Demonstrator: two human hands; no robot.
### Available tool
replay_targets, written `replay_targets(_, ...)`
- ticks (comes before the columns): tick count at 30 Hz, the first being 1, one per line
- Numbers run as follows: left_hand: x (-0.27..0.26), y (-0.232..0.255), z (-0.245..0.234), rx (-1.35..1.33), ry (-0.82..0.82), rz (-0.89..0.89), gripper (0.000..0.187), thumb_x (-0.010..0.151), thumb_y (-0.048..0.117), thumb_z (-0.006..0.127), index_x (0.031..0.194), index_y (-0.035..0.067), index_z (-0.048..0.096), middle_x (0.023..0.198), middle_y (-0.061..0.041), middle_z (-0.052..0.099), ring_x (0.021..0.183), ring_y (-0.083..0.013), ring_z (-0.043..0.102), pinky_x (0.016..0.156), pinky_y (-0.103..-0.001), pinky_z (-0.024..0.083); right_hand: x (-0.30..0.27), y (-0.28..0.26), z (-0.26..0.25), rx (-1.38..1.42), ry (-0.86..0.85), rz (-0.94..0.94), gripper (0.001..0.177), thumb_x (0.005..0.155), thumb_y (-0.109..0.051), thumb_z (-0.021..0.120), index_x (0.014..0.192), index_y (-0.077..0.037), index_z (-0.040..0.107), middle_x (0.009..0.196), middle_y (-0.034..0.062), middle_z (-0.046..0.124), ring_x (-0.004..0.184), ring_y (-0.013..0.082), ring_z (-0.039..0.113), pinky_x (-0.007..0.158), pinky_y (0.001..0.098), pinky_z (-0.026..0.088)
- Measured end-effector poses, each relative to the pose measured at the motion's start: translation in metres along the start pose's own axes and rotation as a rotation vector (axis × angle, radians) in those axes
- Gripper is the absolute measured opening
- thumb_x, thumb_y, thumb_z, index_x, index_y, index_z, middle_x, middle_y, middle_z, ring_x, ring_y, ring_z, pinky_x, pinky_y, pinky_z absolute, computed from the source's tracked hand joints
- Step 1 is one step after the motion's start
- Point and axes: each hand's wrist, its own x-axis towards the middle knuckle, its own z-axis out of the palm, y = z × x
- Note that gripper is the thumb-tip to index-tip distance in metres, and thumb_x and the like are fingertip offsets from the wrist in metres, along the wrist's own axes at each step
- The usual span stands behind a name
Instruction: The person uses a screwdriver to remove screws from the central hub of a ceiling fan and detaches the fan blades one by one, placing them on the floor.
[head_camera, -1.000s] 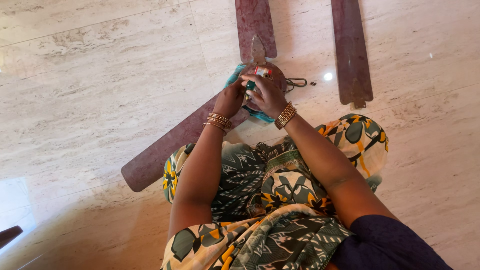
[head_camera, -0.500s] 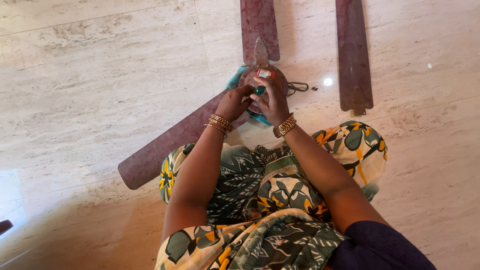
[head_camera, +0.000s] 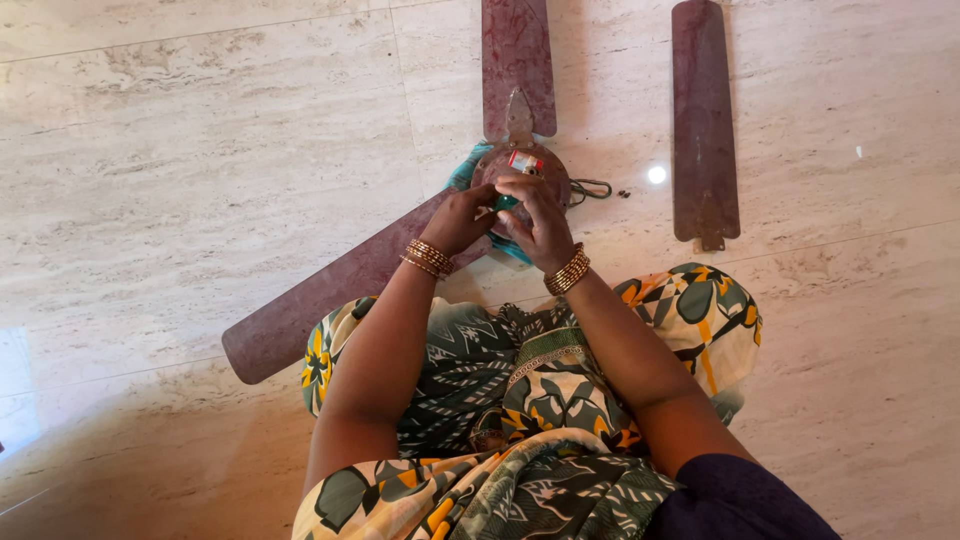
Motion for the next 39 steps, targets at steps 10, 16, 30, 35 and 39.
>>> replay_targets(10, -0.002, 0.005, -0.004, -0.033, 0.004, 0.006, 0.034, 0.087, 0.008, 0.072, 0.12, 0.006, 0.064, 0.114, -0.013, 0.075, 0.106, -0.027, 0.074, 0.088, -0.039, 0.06, -0.003, 0.002, 0.002, -0.019, 0.023, 0.028, 0.044, 0.097, 0.001, 0.066, 0.138, -0.007, 0.056, 0.134, 0.0129, 0.063, 0.131, 0.0314, 0.06, 0.111, 0.0438, 0.051)
replay_targets(16, -0.003, 0.006, -0.001, 0.028, 0.023, 0.002, 0.037, 0.084, 0.011, 0.077, 0.118, 0.006, 0.065, 0.114, -0.011, 0.075, 0.105, -0.0261, 0.074, 0.089, -0.038, 0.06, -0.005, 0.003, 0.008, -0.065, 0.128, 0.028, 0.049, 0.093, -0.012, 0.077, 0.134, -0.004, 0.054, 0.131, 0.0167, 0.061, 0.123, 0.0346, 0.059, 0.105, 0.044, 0.049)
replay_targets(30, -0.002, 0.01, -0.002, -0.014, 0.0, -0.01, 0.034, 0.088, 0.009, 0.074, 0.12, 0.008, 0.066, 0.114, -0.01, 0.075, 0.108, -0.0248, 0.073, 0.092, -0.038, 0.059, -0.006, -0.002, 0.005, -0.021, 0.147, 0.113, 0.04, 0.099, -0.008, 0.072, 0.136, -0.007, 0.057, 0.128, 0.0139, 0.063, 0.116, 0.028, 0.063, 0.099, 0.0386, 0.053)
replay_targets(35, -0.002, 0.011, -0.002, 0.019, 0.002, -0.039, 0.032, 0.087, 0.01, 0.075, 0.118, 0.007, 0.066, 0.114, -0.01, 0.075, 0.108, -0.0249, 0.073, 0.092, -0.038, 0.059, -0.007, -0.002, 0.001, 0.024, 0.081, 0.108, 0.044, 0.1, -0.005, 0.067, 0.142, -0.007, 0.055, 0.13, 0.0111, 0.065, 0.121, 0.0273, 0.064, 0.107, 0.0403, 0.052)
replay_targets(39, -0.002, 0.01, -0.002, 0.023, -0.01, -0.064, 0.034, 0.086, 0.01, 0.074, 0.119, 0.008, 0.066, 0.114, -0.01, 0.075, 0.109, -0.0252, 0.073, 0.093, -0.038, 0.059, -0.004, -0.001, 0.001, 0.037, 0.135, 0.047, 0.053, 0.094, -0.011, 0.076, 0.141, -0.005, 0.052, 0.125, 0.0124, 0.063, 0.117, 0.0287, 0.061, 0.103, 0.0406, 0.05)
